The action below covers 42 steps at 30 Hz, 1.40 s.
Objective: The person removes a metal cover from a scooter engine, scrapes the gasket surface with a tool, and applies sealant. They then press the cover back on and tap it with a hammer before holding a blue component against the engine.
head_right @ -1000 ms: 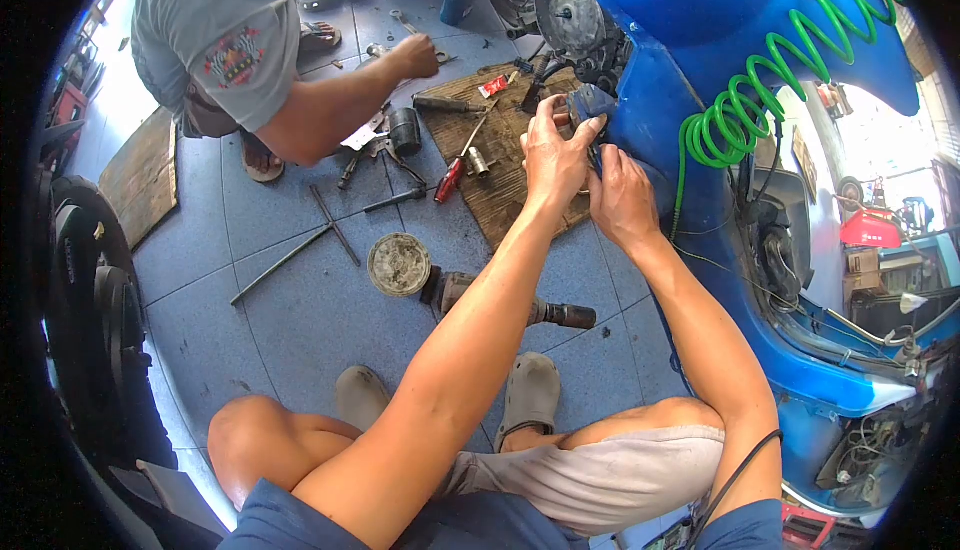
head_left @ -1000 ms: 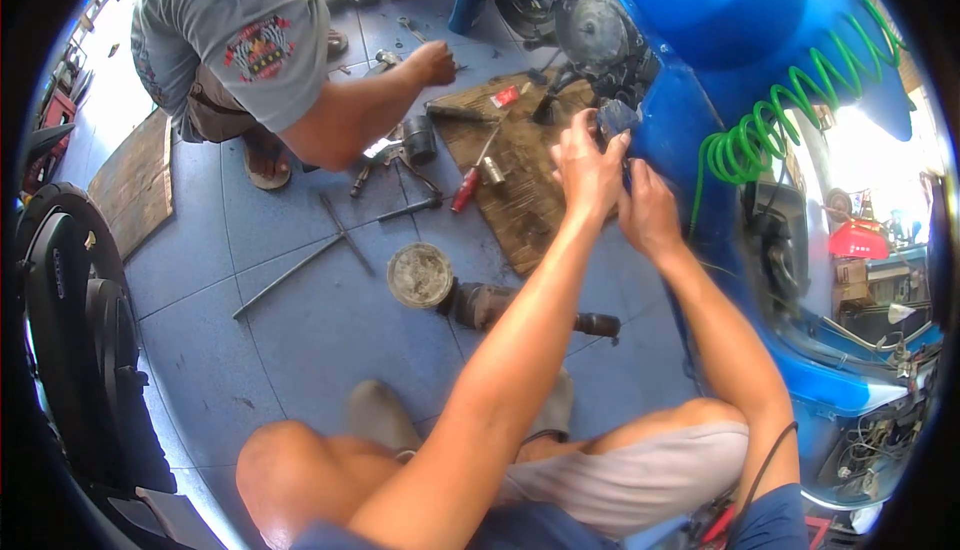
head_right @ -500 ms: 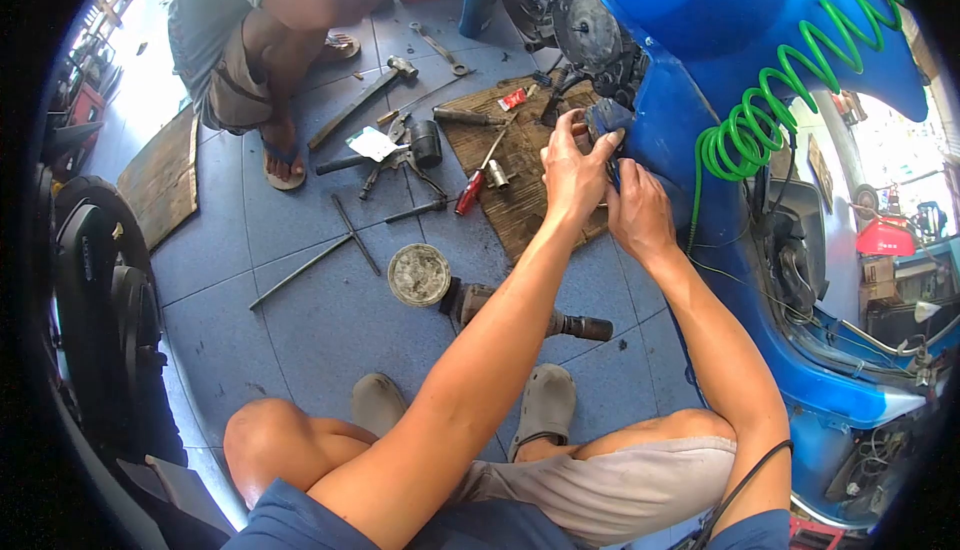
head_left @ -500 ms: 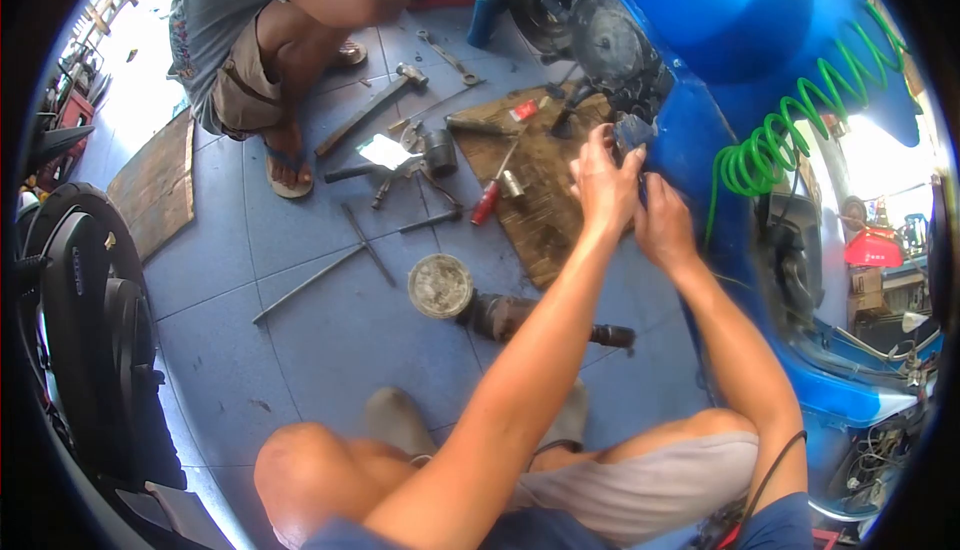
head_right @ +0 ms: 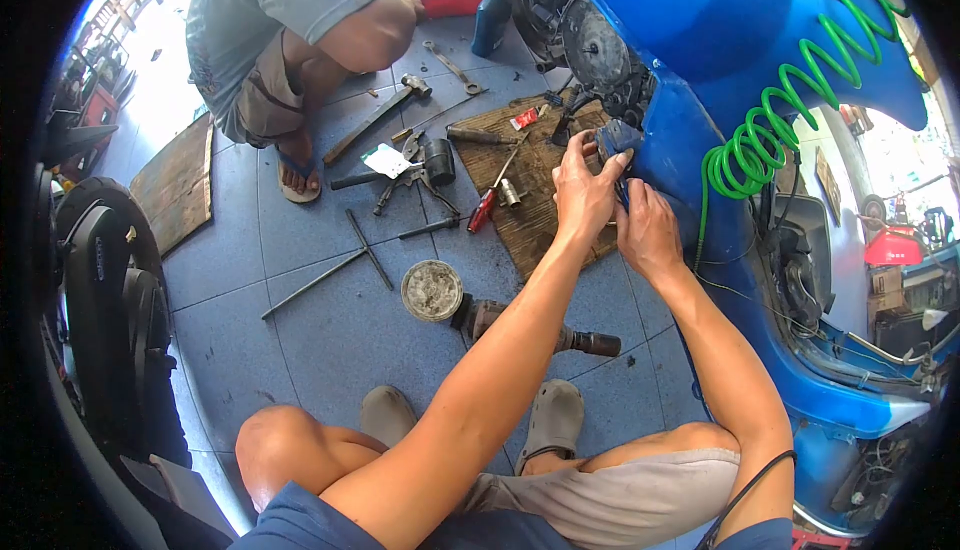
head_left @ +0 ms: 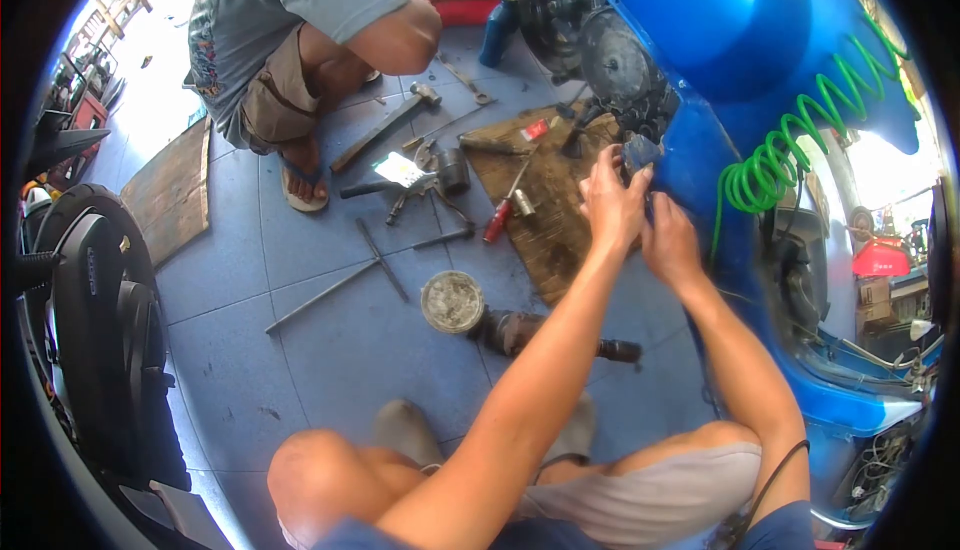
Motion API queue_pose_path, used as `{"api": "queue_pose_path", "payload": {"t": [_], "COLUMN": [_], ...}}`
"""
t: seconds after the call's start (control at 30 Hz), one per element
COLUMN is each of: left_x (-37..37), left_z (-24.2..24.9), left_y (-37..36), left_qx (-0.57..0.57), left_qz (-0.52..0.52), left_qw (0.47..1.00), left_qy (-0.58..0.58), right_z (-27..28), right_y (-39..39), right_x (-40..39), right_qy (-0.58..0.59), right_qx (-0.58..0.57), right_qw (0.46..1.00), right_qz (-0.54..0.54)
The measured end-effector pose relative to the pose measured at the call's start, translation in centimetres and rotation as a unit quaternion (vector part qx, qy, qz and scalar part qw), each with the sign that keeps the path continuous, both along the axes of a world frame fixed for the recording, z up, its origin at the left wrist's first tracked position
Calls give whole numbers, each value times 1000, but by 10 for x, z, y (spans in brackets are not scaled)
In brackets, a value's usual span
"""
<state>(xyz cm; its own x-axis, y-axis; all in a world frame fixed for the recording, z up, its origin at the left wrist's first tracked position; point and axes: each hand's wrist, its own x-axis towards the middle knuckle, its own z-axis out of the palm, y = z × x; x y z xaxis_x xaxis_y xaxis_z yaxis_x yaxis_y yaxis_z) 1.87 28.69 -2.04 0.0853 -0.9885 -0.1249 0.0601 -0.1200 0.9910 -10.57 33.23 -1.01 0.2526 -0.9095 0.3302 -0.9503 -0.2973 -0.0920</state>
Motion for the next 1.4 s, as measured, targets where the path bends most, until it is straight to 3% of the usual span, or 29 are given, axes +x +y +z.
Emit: {"api": "queue_pose_path", "payload": {"t": [1.03,1.4], "left_x": [-6,-3], "left_z": [-4,-7], "left_y": [1,-2], "left_qx": [-21,-7], "left_qz": [39,6], "left_qw": [999,1000], "left_qy": [8,28], "right_z": [-2,-3], "right_y": [0,-1], "right_x": [-2,-3], "right_qy": [1,1], "right_qx": [2,3], "right_qw": [1000,1000], "right_qz": [-5,-3]}}
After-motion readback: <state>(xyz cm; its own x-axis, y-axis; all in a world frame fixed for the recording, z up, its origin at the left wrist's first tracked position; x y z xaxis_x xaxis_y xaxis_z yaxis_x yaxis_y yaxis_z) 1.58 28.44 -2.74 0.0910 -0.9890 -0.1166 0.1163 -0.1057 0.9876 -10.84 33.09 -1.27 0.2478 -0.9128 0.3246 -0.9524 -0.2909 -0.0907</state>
